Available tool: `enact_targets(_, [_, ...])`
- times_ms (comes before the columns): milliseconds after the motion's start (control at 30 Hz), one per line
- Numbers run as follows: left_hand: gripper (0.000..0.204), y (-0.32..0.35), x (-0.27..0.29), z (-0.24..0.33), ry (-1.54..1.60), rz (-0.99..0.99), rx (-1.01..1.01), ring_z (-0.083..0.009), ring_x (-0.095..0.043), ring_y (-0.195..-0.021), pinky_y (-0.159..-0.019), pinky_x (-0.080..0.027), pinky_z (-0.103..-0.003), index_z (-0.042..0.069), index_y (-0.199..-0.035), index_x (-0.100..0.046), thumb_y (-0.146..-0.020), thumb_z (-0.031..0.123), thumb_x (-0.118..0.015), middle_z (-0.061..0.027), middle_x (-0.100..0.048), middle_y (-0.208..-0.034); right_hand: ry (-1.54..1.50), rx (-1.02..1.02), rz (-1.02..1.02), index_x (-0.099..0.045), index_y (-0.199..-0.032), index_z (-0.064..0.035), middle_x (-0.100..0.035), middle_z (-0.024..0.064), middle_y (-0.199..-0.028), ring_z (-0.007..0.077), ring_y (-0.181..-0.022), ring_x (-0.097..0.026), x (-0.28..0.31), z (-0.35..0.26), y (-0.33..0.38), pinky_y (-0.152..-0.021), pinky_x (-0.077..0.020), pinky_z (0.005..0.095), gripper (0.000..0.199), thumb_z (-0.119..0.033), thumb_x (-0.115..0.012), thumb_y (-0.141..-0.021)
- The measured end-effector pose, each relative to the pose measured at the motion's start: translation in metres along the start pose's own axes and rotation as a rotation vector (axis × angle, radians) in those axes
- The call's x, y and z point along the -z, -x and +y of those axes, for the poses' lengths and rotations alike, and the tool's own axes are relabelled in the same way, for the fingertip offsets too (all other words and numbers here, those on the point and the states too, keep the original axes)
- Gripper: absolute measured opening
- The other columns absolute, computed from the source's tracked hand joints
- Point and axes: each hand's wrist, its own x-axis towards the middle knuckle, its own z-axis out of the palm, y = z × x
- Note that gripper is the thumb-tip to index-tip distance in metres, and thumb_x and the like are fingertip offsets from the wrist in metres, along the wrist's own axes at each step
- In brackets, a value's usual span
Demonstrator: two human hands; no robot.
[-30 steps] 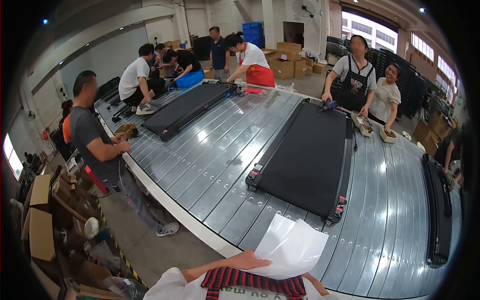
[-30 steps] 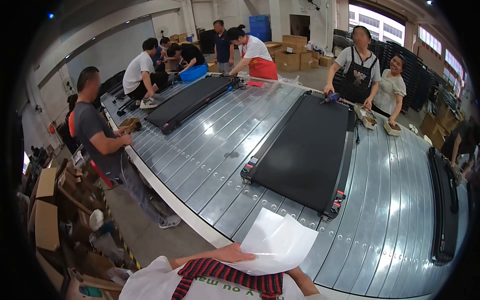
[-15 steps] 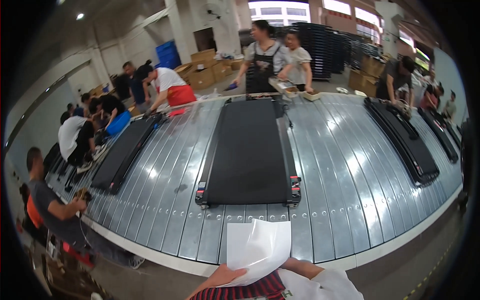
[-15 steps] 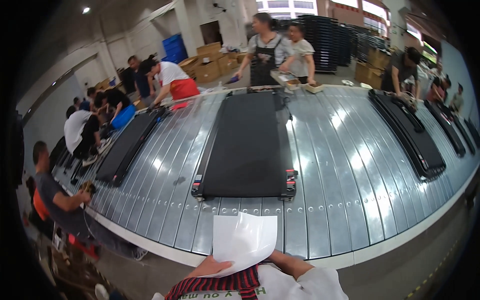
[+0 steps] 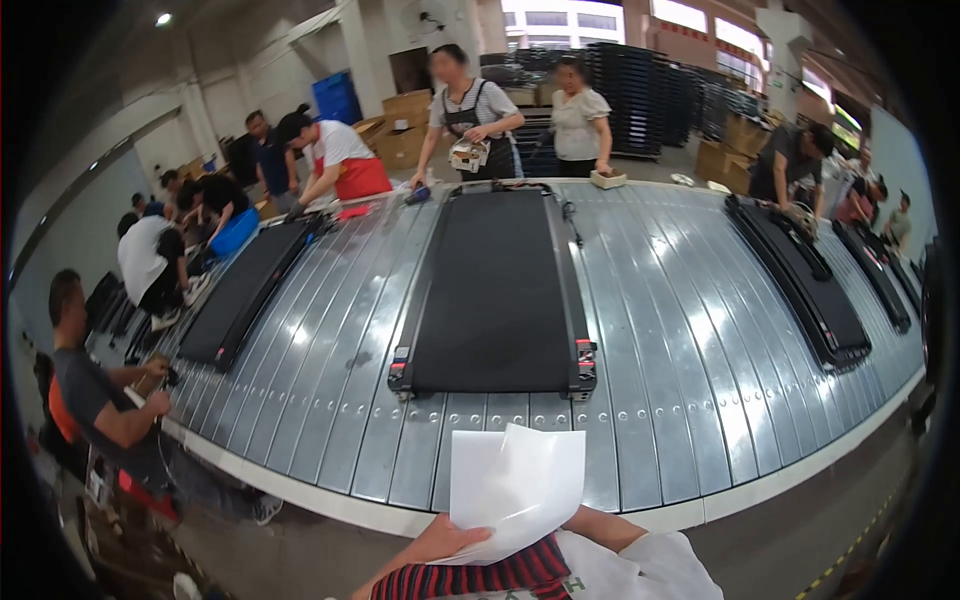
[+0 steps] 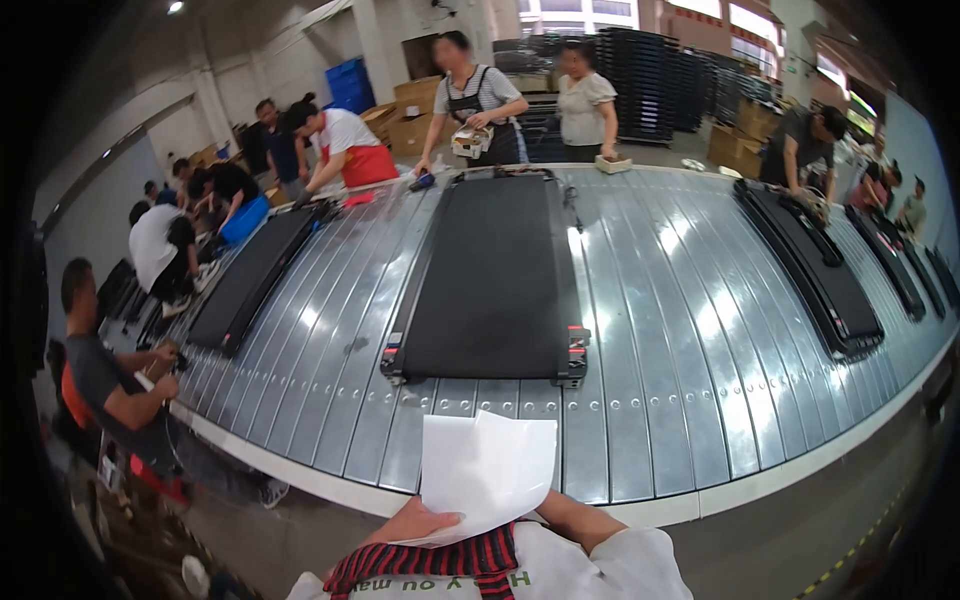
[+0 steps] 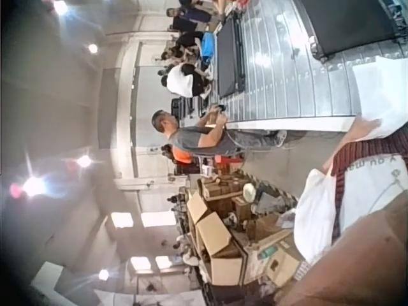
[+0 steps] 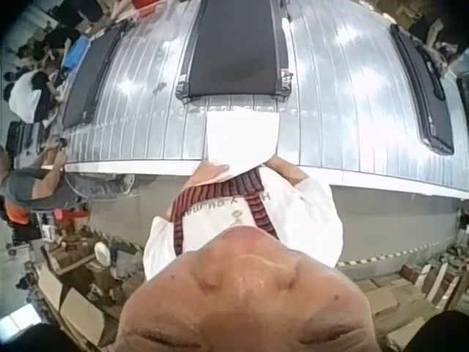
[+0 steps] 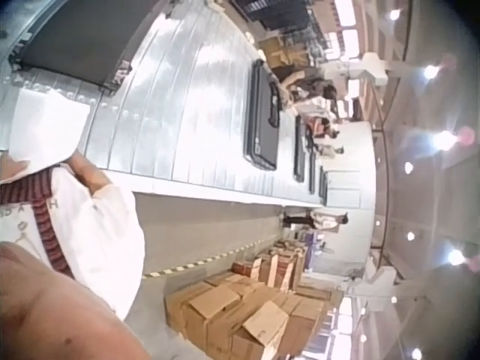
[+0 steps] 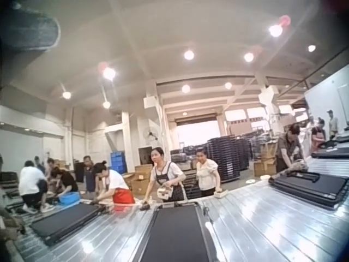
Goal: Applying stickers and labels to treadmills on a factory assembly line.
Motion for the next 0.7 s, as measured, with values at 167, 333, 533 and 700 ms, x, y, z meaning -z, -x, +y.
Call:
enact_targets(167, [0.045,0.006,0.005,-0.011,-0.054,0.007,0.017,-0.0146,-0.051,-0.094,-0.084,-0.04,-0.027,-0.001,-0.11,-0.05,-0.075,0.022,-0.065,-0.0092,-0.056,-0.103,0.058,-0.054,-0.031,-0.054,-0.099,-0.0085,-0.059,0.0058,-0.085,0.015,-0.072,-0.057,-0.013,0.008,-0.004,-0.062,-0.0458,0.0251,0.025,-0.021,-0.057,-0.078])
enact_targets(333, [0.046,0.018,0.002,-0.013,-0.059,0.052,0.017,-0.0159,-0.052,-0.094,-0.084,-0.04,-0.027,-0.001,-0.11,-0.051,-0.075,0.024,-0.064,-0.0103,-0.057,-0.103,0.095,-0.087,-0.052,-0.055,-0.099,-0.0085,-0.059,0.0058,-0.084,0.0149,-0.072,-0.057,-0.022,0.017,-0.004,-0.062,-0.0458,0.025,0.024,-0.021,-0.057,-0.078])
enact_targets(533, [0.047,0.018,0.003,-0.036,0.024,0.119,-0.03,-0.0173,-0.053,-0.094,-0.083,-0.041,-0.028,-0.001,-0.109,-0.051,-0.074,0.027,-0.065,-0.0119,-0.057,-0.102,0.143,-0.126,-0.079,-0.055,-0.098,-0.0085,-0.059,0.0058,-0.084,0.0148,-0.071,-0.057,-0.032,0.025,-0.005,-0.061,-0.0458,0.0248,0.024,-0.021,-0.057,-0.078])
enact_targets(700, [0.047,0.027,0.0,-0.028,0.009,0.186,-0.008,-0.0182,-0.053,-0.095,-0.084,-0.04,-0.028,-0.001,-0.109,-0.051,-0.074,0.028,-0.064,-0.0124,-0.057,-0.103,0.176,-0.146,-0.103,-0.055,-0.098,-0.0085,-0.059,0.0058,-0.083,0.0147,-0.07,-0.057,-0.041,0.028,-0.011,-0.061,-0.0458,0.0247,0.024,-0.021,-0.057,-0.078])
